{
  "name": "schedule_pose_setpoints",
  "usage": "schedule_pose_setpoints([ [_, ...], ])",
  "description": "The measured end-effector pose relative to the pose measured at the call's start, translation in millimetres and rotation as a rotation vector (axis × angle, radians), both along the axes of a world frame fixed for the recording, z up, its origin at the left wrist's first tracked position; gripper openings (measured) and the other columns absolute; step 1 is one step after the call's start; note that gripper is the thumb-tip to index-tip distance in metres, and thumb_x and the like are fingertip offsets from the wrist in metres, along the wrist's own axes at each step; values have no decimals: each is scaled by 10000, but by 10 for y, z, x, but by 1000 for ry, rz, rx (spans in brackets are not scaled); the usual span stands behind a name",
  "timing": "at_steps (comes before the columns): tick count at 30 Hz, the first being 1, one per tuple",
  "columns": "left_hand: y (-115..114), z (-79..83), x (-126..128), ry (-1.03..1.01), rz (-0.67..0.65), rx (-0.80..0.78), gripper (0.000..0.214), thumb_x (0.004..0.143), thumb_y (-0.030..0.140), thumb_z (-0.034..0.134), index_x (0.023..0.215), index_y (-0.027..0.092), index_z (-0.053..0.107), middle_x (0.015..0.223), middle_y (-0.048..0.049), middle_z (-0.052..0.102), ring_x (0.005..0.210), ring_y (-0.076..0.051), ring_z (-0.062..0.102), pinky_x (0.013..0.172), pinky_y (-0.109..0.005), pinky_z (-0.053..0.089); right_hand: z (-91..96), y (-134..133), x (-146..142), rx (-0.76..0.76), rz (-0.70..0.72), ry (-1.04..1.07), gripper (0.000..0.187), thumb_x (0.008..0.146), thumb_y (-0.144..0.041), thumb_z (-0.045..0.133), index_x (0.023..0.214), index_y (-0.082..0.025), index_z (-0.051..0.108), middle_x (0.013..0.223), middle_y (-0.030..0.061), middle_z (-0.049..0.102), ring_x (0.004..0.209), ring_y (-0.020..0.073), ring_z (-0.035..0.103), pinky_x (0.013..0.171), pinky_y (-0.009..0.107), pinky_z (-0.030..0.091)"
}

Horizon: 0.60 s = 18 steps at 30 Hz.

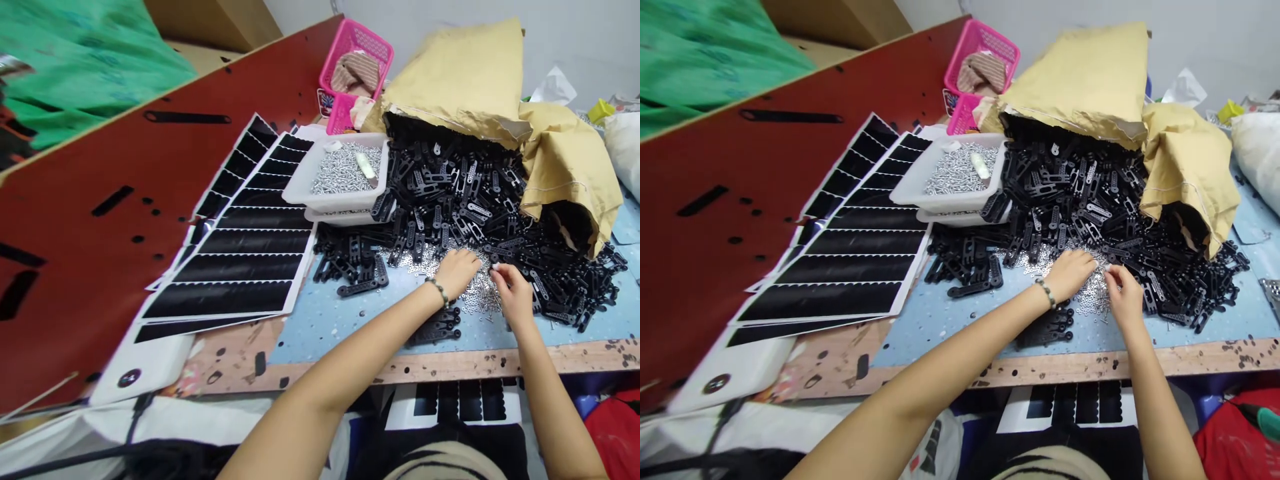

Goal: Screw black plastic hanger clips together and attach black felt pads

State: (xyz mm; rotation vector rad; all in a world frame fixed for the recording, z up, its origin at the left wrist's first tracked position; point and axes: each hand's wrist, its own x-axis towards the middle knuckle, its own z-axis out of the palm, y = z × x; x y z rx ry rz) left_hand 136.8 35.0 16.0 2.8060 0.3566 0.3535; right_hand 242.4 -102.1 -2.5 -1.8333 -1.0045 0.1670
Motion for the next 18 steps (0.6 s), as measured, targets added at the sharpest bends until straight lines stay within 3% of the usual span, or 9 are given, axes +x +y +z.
schedule_pose_setpoints([
  [4,54,-65,241,-19,12,-55,166,868,89,514,732,148,588,812,-86,620,875,-240,551,770,-375,407,-6,-245,-101,38,12,116,174,838,-355,574,897,-194,605,865,62,654,792,188,626,733,338,523],
  [9,76,13,143,-73,114,-207,123,931,156,434,919,153,556,876,-61,621,834,-191,569,741,-319,428,-90,-296,-514,-13,205,156,117,866,-316,548,889,-210,592,835,48,648,760,180,625,708,326,526],
  [12,74,85,-133,-158,185,-402,142,952,172,378,993,165,514,820,-7,609,708,-126,563,662,-250,439,-139,-222,-763,-61,371,-4,110,897,-269,498,862,-220,589,831,51,643,799,189,617,745,340,517],
  [16,-24,119,-735,-299,267,-867,172,936,252,414,979,161,554,738,18,565,628,-109,524,583,-227,435,-167,-150,-873,-127,451,-215,177,929,-182,407,907,-209,581,868,72,632,837,193,590,769,342,500],
  [18,-130,104,-1023,-258,263,-920,184,917,259,448,968,161,595,761,6,574,670,-120,542,605,-241,452,-161,-148,-861,-157,456,-302,191,933,-167,395,913,-200,582,871,78,632,830,197,579,765,344,491],
])
